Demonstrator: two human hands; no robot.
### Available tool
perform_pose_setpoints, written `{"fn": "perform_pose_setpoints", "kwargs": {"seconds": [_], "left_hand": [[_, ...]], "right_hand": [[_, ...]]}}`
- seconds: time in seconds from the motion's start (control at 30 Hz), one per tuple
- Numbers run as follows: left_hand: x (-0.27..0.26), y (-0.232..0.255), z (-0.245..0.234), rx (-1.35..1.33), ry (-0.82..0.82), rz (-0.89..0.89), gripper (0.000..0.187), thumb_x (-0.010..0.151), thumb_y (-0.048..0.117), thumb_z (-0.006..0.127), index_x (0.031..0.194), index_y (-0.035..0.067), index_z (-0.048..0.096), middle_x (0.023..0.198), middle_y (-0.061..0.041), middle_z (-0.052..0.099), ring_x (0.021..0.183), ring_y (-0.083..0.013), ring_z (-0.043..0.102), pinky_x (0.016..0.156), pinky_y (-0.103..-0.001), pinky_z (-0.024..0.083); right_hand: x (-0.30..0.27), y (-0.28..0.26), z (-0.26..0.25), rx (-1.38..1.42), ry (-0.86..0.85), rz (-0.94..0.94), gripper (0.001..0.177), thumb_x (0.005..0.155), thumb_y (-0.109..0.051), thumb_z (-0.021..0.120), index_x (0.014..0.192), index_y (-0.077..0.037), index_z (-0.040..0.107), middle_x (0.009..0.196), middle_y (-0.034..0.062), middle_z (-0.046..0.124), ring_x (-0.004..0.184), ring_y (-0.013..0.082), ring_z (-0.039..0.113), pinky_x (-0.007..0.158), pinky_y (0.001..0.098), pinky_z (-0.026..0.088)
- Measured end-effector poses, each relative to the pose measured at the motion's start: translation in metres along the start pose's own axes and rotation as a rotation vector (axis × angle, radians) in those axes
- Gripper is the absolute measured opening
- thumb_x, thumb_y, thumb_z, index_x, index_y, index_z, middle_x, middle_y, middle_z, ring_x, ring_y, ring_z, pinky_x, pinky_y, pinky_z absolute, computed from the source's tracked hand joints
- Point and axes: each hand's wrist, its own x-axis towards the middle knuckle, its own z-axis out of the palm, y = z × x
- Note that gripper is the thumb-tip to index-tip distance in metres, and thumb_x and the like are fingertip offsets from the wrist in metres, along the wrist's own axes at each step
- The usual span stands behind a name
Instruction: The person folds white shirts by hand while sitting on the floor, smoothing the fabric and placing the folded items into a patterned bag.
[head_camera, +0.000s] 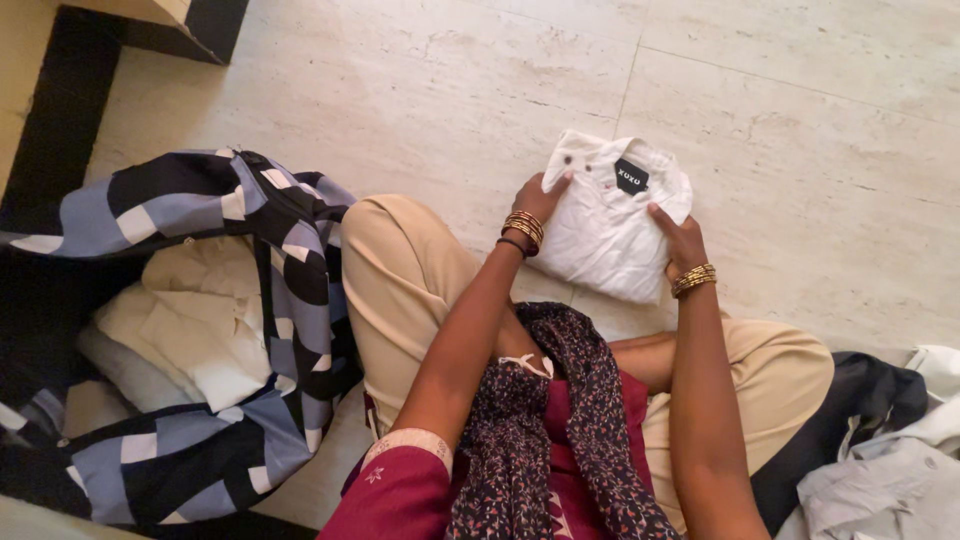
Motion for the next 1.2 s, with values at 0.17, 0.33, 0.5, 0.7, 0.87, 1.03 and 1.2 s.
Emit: {"fn": "perform_pose_setpoints", "kwargs": {"seconds": [0.17,0.33,0.5,0.7,0.87,1.03,1.2], "left_hand": [[0.006,-0.004,0.000,-0.178,-0.090,-0.006,0.069,0.078,0.057,0.079,0.115,0.000,0.071,0.106,-0.017,0.078,0.095,-0.0263,0.075,0.085,-0.038,0.058],[-0.015,0.028,-0.011,-0.419,-0.024,0.174,0.065,0.076,0.044,0.084,0.121,0.000,0.068,0.108,-0.016,0.077,0.094,-0.0209,0.074,0.082,-0.033,0.059],[0.006,0.004,-0.006,-0.380,-0.208,0.001,0.069,0.078,0.051,0.079,0.121,-0.002,0.070,0.108,-0.017,0.079,0.091,-0.0232,0.075,0.082,-0.034,0.060],[0.023,-0.032,0.012,-0.232,-0.109,-0.061,0.082,0.075,0.066,0.071,0.120,-0.003,0.069,0.109,-0.023,0.077,0.098,-0.0331,0.076,0.087,-0.042,0.058],[0.008,-0.027,0.018,0.098,-0.074,0.021,0.083,0.084,0.064,0.068,0.136,0.001,0.056,0.123,-0.024,0.069,0.115,-0.0386,0.067,0.098,-0.045,0.052],[-0.009,-0.010,0.005,-0.020,-0.189,0.174,0.101,0.068,0.053,0.084,0.145,-0.001,0.045,0.137,-0.025,0.059,0.123,-0.0370,0.061,0.103,-0.043,0.049],[-0.038,0.031,-0.048,-0.779,-0.446,0.035,0.088,0.076,0.051,0.081,0.133,-0.012,0.058,0.121,-0.027,0.070,0.103,-0.0332,0.071,0.089,-0.045,0.060]], "right_hand": [[0.004,0.000,0.005,-0.033,0.015,0.079,0.062,0.085,-0.019,0.084,0.138,0.001,0.059,0.126,0.0095,0.071,0.111,0.0213,0.069,0.096,0.0362,0.056],[-0.004,-0.017,0.008,0.297,-0.069,-0.049,0.060,0.085,-0.020,0.084,0.137,-0.004,0.058,0.125,0.0073,0.071,0.113,0.0224,0.070,0.101,0.0378,0.058],[0.000,-0.014,-0.001,0.324,-0.042,0.091,0.060,0.090,-0.029,0.081,0.139,0.000,0.059,0.125,0.0125,0.071,0.111,0.0252,0.069,0.098,0.0402,0.057],[0.006,0.009,-0.005,-0.119,-0.105,-0.149,0.073,0.082,-0.023,0.084,0.144,-0.003,0.050,0.132,0.0070,0.066,0.118,0.0204,0.064,0.101,0.0372,0.053],[0.030,0.039,-0.018,-0.752,0.075,-0.342,0.085,0.081,-0.037,0.087,0.146,0.001,0.049,0.133,0.0182,0.067,0.120,0.0301,0.064,0.100,0.0394,0.051],[0.019,0.022,-0.010,-0.810,0.110,-0.270,0.081,0.073,-0.036,0.092,0.134,0.005,0.057,0.122,0.0205,0.070,0.104,0.0309,0.068,0.090,0.0424,0.055],[-0.074,-0.073,0.011,-0.132,-0.328,-0.294,0.047,0.108,-0.019,0.068,0.145,0.005,0.053,0.130,0.0103,0.064,0.116,0.0222,0.062,0.099,0.0370,0.051]]}}
